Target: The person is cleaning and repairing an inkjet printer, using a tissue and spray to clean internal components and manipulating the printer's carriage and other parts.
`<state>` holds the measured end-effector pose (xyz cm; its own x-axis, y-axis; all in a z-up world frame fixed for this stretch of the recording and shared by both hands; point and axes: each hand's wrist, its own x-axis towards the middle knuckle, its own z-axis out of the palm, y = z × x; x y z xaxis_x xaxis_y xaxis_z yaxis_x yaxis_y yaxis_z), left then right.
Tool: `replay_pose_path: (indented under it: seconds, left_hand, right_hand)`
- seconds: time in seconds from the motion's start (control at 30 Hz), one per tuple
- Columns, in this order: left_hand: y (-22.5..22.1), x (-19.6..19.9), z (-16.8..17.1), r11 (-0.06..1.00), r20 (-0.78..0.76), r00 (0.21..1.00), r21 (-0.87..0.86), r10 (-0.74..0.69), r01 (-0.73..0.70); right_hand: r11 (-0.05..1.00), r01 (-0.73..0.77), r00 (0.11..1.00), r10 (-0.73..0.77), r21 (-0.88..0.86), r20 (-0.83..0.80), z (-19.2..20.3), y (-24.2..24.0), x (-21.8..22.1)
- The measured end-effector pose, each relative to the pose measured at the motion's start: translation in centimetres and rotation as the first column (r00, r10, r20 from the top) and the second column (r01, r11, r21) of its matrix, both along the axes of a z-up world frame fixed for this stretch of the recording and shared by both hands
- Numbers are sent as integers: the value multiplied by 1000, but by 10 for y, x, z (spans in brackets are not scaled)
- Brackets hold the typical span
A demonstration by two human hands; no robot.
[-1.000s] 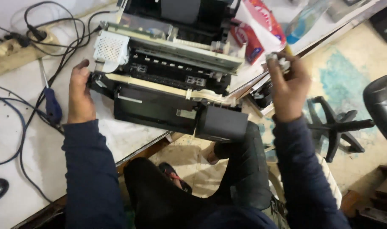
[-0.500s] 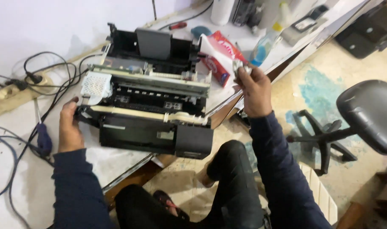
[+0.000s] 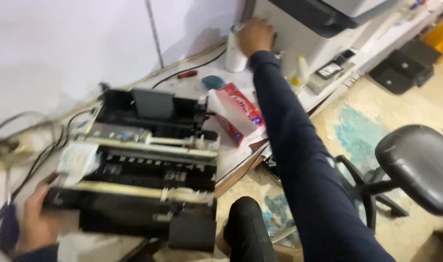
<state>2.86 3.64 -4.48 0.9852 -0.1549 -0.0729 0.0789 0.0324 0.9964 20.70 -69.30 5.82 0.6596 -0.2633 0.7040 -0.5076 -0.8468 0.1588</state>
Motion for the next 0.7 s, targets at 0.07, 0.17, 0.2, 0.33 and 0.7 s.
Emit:
replay_pose_path:
  seconds: [0.07, 0.17, 0.2, 0.33, 0.7]
  left_hand:
    - [10, 9, -25, 968, 211, 978, 245, 8, -61]
    - [76, 121, -114, 903, -151, 983, 428, 101, -27]
    - [97, 176, -132, 937, -665, 728, 336, 164, 96]
    - [106, 231, -83, 881, -326, 944, 459, 44, 117]
    - [68, 63, -102, 995, 50, 994, 22, 94, -95]
  right_hand:
    - [979, -8, 998, 21, 205, -61, 4, 22, -9]
    - [897, -45, 985, 112, 441, -128, 17, 44, -25]
    - [873, -77, 978, 160, 482, -134, 24, 53, -28]
    - [850, -22, 936, 203, 527, -289, 39, 53, -51]
    - [753, -489, 823, 565, 440, -53, 19, 179, -286]
